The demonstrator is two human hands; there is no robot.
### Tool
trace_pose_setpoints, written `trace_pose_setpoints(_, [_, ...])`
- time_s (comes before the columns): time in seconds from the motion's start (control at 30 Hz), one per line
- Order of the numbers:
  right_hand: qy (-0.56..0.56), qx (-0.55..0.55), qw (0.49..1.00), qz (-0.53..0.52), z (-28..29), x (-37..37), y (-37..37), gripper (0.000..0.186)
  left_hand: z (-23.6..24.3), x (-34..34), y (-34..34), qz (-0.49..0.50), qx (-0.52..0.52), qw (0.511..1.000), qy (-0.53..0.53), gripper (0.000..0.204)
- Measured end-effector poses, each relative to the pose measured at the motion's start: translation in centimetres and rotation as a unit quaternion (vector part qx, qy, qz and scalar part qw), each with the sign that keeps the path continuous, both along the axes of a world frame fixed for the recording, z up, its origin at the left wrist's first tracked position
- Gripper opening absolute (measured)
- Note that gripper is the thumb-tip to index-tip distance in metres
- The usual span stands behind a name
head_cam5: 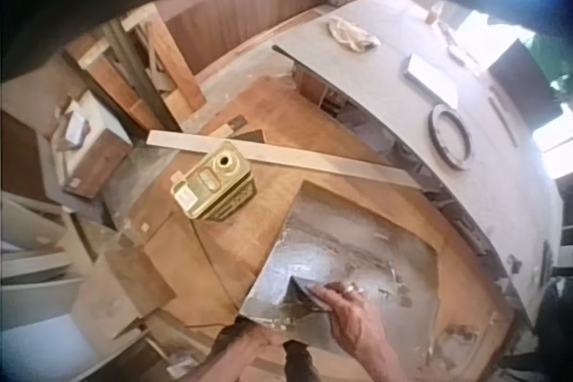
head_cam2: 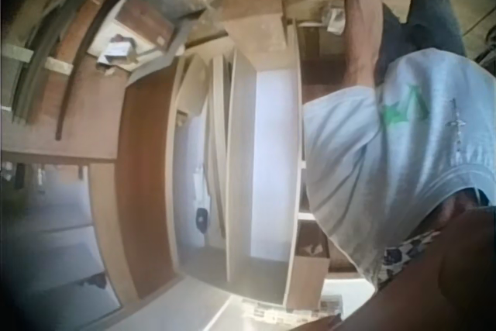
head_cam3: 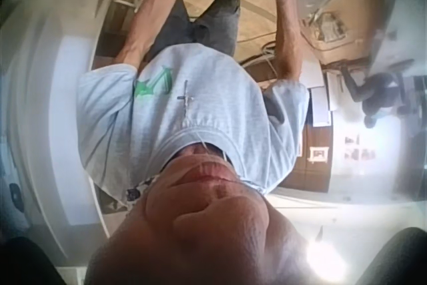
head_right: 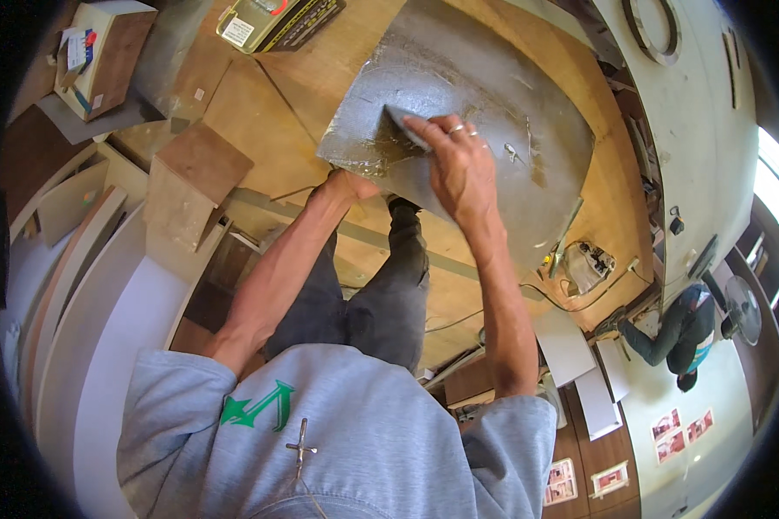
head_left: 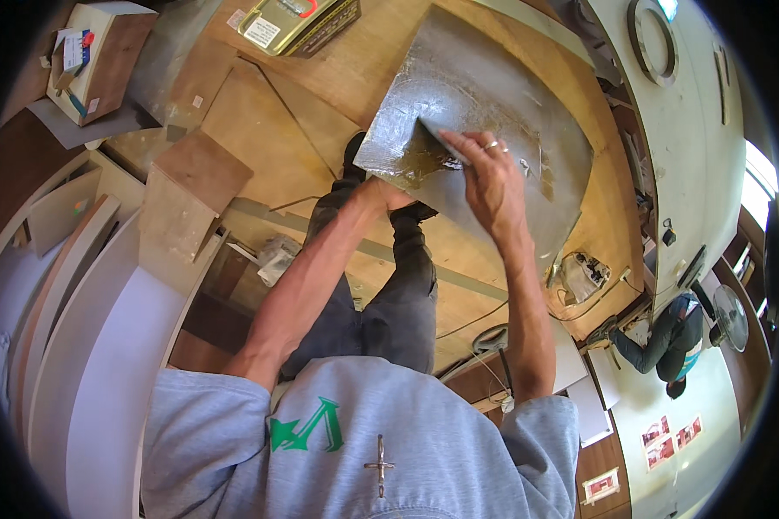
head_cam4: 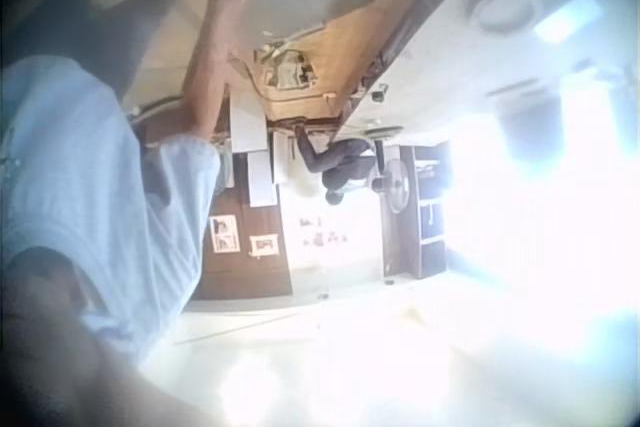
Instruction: The person applies adhesive from a tin to a metal sheet using a spreader, smooths it across the surface, and then uses a cloth to wipe down the inside of a closet.
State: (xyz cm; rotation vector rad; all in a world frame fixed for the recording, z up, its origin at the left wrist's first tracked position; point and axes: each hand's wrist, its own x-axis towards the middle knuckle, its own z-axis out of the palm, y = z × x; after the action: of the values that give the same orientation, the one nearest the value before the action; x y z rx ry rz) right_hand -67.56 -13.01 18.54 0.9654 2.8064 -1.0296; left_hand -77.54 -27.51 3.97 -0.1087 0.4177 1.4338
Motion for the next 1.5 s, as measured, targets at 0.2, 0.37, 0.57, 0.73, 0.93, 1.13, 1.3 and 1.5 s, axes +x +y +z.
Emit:
trace_pose_setpoints(0.2, [-0.026, 0.003, 0.998, 0.048, 4.1, -0.3, -4.1, 0.053, -1.3, 1.0, -1.1, 0.018, -0.024, 0.983, -0.182, 0.041])
trace_pose_setpoints(0.37, [-0.011, -0.044, 0.997, 0.066, 6.7, 1.2, -5.4, 0.055, -1.6, 1.4, -2.5, -0.005, -0.018, 0.984, -0.179, 0.041])
trace_pose_setpoints(0.57, [0.021, -0.178, 0.979, -0.093, 7.6, 6.6, -0.2, 0.043, -3.2, 2.0, -0.6, 0.028, -0.014, 0.982, -0.184, 0.041])
trace_pose_setpoints(0.73, [0.016, 0.022, 0.996, -0.082, 0.0, 8.2, 3.3, 0.039, -3.6, 3.1, 0.3, 0.048, -0.012, 0.977, -0.209, 0.041])
trace_pose_setpoints(0.93, [-0.001, -0.022, 0.991, -0.129, -0.5, 9.2, 7.1, 0.036, -4.3, 3.5, -0.4, 0.063, -0.017, 0.974, -0.216, 0.042])
trace_pose_setpoints(1.13, [-0.008, 0.026, 0.997, -0.067, -5.8, 10.4, 9.9, 0.035, -4.1, 4.9, -0.1, 0.056, -0.012, 0.973, -0.224, 0.042])
trace_pose_setpoints(1.3, [0.000, 0.022, 1.000, 0.005, -5.1, 9.4, 5.8, 0.040, -4.0, 5.5, -0.1, 0.053, -0.011, 0.974, -0.220, 0.042])
trace_pose_setpoints(1.5, [0.005, 0.001, 0.999, 0.042, 0.2, 8.3, 0.8, 0.045, -3.4, 6.2, 0.2, 0.053, -0.010, 0.975, -0.216, 0.042])
